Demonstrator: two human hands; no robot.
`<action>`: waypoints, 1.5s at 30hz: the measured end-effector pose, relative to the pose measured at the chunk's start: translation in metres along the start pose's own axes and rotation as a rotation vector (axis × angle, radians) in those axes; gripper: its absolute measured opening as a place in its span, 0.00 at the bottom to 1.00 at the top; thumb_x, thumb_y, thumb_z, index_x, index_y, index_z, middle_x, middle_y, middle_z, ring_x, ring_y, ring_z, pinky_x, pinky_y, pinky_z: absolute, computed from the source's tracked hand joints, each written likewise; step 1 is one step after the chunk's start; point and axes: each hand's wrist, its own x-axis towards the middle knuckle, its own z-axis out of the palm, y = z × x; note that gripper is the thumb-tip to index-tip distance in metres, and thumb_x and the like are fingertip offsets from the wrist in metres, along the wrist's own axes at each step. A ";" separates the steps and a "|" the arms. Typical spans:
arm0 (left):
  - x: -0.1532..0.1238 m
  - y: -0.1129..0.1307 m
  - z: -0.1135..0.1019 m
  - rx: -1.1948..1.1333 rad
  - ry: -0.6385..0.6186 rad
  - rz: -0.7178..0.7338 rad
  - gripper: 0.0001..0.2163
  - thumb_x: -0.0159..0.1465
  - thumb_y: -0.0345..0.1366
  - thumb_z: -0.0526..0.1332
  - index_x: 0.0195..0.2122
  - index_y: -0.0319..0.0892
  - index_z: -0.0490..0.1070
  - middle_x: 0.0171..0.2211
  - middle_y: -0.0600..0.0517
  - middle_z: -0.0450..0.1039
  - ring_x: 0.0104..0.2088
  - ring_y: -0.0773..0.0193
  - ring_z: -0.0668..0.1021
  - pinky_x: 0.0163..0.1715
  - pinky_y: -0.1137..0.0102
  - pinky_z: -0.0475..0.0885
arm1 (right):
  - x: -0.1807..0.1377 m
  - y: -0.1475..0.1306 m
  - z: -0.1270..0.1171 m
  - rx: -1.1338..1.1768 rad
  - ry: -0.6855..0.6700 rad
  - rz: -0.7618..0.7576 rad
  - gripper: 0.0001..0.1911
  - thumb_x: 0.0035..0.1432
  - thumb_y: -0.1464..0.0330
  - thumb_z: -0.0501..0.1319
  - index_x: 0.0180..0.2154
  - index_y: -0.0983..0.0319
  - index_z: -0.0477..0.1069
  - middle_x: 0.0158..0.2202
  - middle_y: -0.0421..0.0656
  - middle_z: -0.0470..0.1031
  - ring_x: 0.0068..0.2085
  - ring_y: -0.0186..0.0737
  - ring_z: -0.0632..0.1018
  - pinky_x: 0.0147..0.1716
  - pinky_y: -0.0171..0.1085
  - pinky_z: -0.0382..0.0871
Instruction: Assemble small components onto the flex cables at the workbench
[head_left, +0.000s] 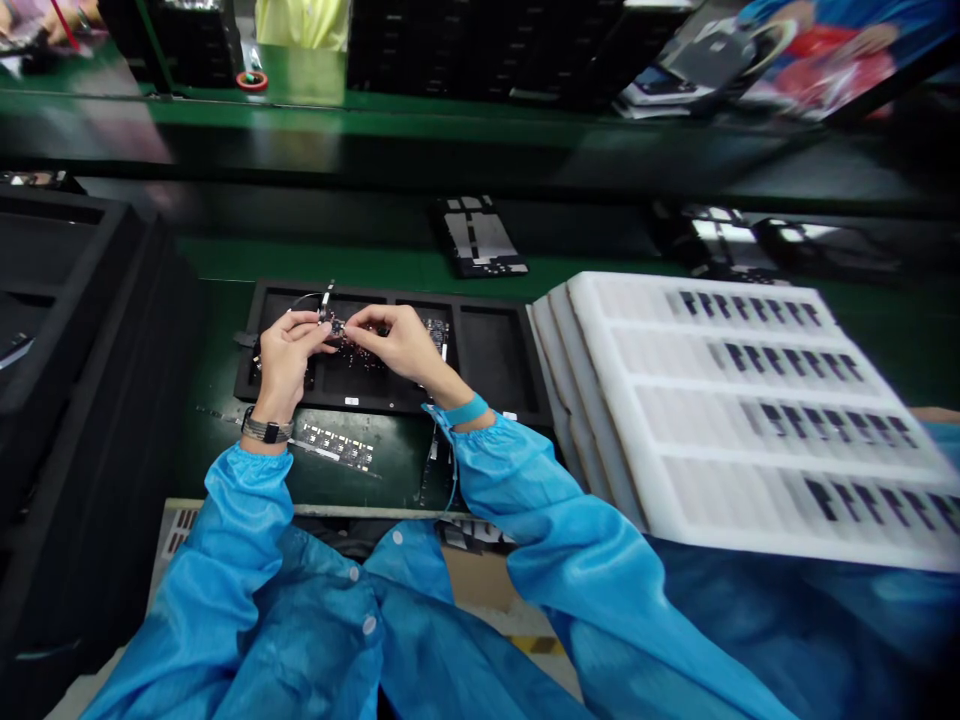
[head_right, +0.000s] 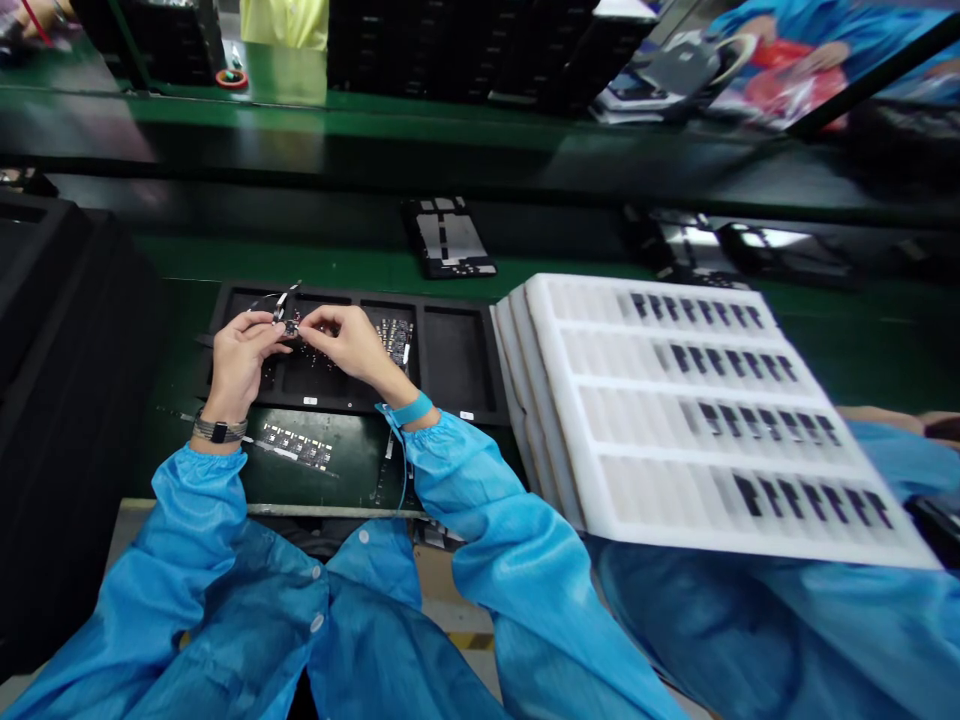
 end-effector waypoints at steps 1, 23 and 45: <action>0.000 0.000 0.000 -0.003 -0.003 0.001 0.18 0.52 0.35 0.79 0.38 0.40 0.73 0.32 0.50 0.83 0.35 0.58 0.87 0.32 0.70 0.82 | 0.000 0.000 0.000 0.005 -0.001 0.002 0.15 0.61 0.56 0.68 0.35 0.62 0.81 0.34 0.45 0.83 0.34 0.41 0.76 0.36 0.40 0.69; -0.005 0.003 0.005 0.058 -0.114 -0.124 0.15 0.50 0.32 0.79 0.34 0.39 0.75 0.27 0.51 0.82 0.25 0.65 0.81 0.27 0.71 0.78 | -0.006 0.001 -0.019 0.056 -0.114 0.094 0.09 0.55 0.64 0.70 0.34 0.64 0.83 0.32 0.44 0.83 0.33 0.39 0.77 0.37 0.39 0.70; -0.016 0.018 0.019 0.137 -0.095 0.025 0.14 0.49 0.35 0.78 0.35 0.39 0.78 0.30 0.51 0.82 0.26 0.66 0.80 0.25 0.72 0.75 | -0.029 -0.006 -0.036 -0.046 0.042 0.054 0.13 0.60 0.62 0.69 0.41 0.63 0.83 0.34 0.44 0.82 0.34 0.40 0.76 0.37 0.39 0.70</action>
